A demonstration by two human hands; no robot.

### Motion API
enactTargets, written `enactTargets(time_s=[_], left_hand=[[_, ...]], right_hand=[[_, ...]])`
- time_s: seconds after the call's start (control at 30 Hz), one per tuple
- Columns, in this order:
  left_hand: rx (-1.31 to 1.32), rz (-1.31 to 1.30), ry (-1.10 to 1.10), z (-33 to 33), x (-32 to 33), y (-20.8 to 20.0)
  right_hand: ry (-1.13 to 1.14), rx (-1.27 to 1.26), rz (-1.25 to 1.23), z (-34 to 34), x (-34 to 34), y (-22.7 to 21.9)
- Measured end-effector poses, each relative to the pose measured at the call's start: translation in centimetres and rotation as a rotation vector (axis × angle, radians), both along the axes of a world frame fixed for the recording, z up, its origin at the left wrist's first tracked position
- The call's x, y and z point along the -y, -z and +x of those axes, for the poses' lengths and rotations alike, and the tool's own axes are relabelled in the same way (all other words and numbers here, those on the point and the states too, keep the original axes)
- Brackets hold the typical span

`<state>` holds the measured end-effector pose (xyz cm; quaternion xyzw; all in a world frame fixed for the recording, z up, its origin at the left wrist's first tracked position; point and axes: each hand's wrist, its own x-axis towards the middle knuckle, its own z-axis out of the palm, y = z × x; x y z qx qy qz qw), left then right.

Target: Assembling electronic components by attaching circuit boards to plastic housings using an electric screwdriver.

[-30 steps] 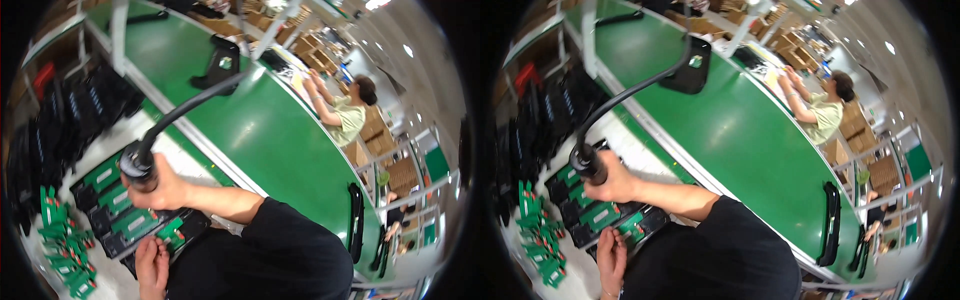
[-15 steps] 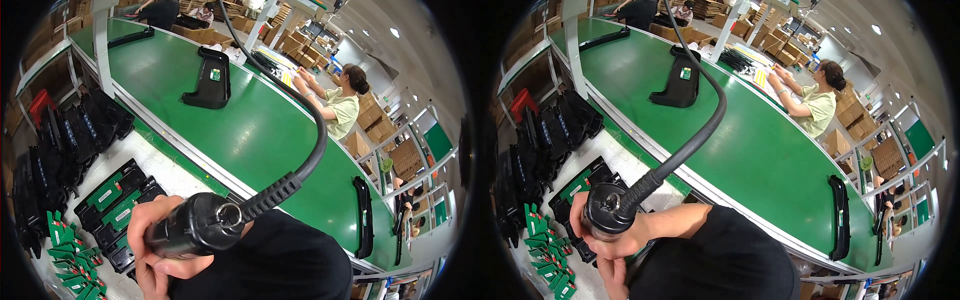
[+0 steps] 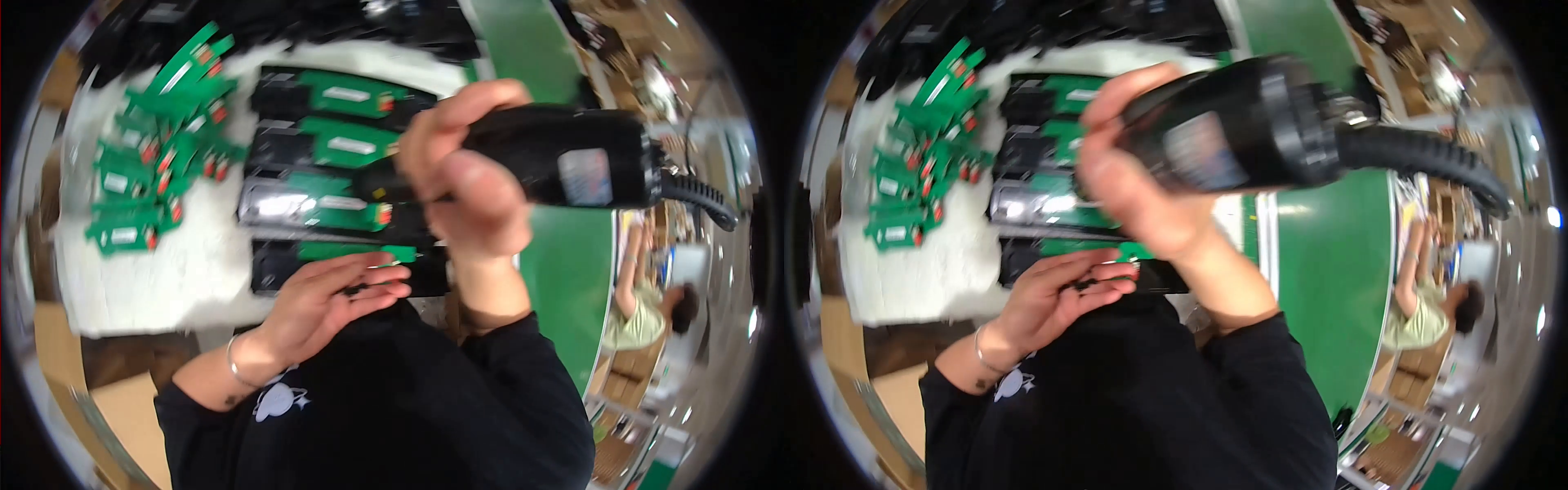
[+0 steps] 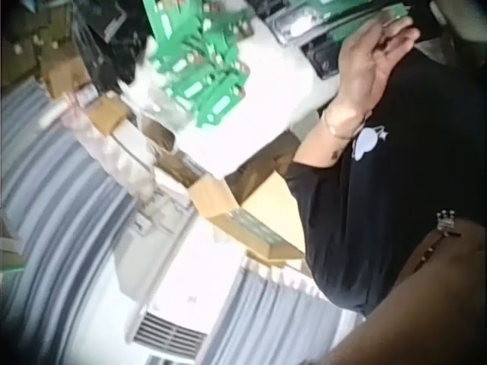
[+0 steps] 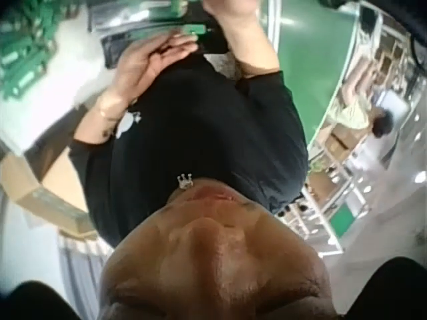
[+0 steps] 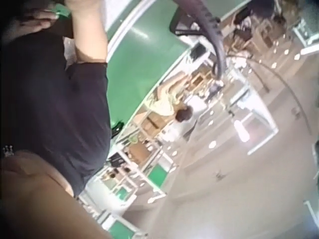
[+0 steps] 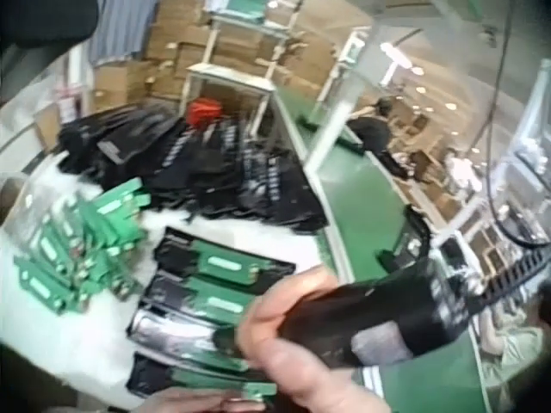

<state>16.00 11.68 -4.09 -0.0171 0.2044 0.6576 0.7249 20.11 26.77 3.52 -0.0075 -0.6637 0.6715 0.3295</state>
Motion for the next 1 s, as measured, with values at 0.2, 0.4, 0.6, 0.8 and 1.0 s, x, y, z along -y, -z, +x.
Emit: enactTargets(time_s=[0.2,0.4,0.6,0.8,1.0], left_hand=[[-0.025,0.018,-0.054,-0.2,2.1,1.6],[-0.152,0.0,0.01,-1.2,2.7,0.9],[-0.186,-0.076,-0.068,-0.9,2.8,1.4],[-0.106,-0.031,-0.125,-1.2,2.8,1.5],[-0.079,-0.061,-0.17,-1.8,3.1,1.5]], right_hand=[[-0.09,-0.04,-0.129,-3.2,0.9,1.9],[-0.081,0.024,-0.082,-3.0,2.3,1.8],[-0.129,0.077,-0.056,-2.6,2.8,1.8],[-0.14,0.149,-0.021,-2.7,3.1,1.9],[-0.176,0.152,-0.007,-2.6,3.4,2.1]])
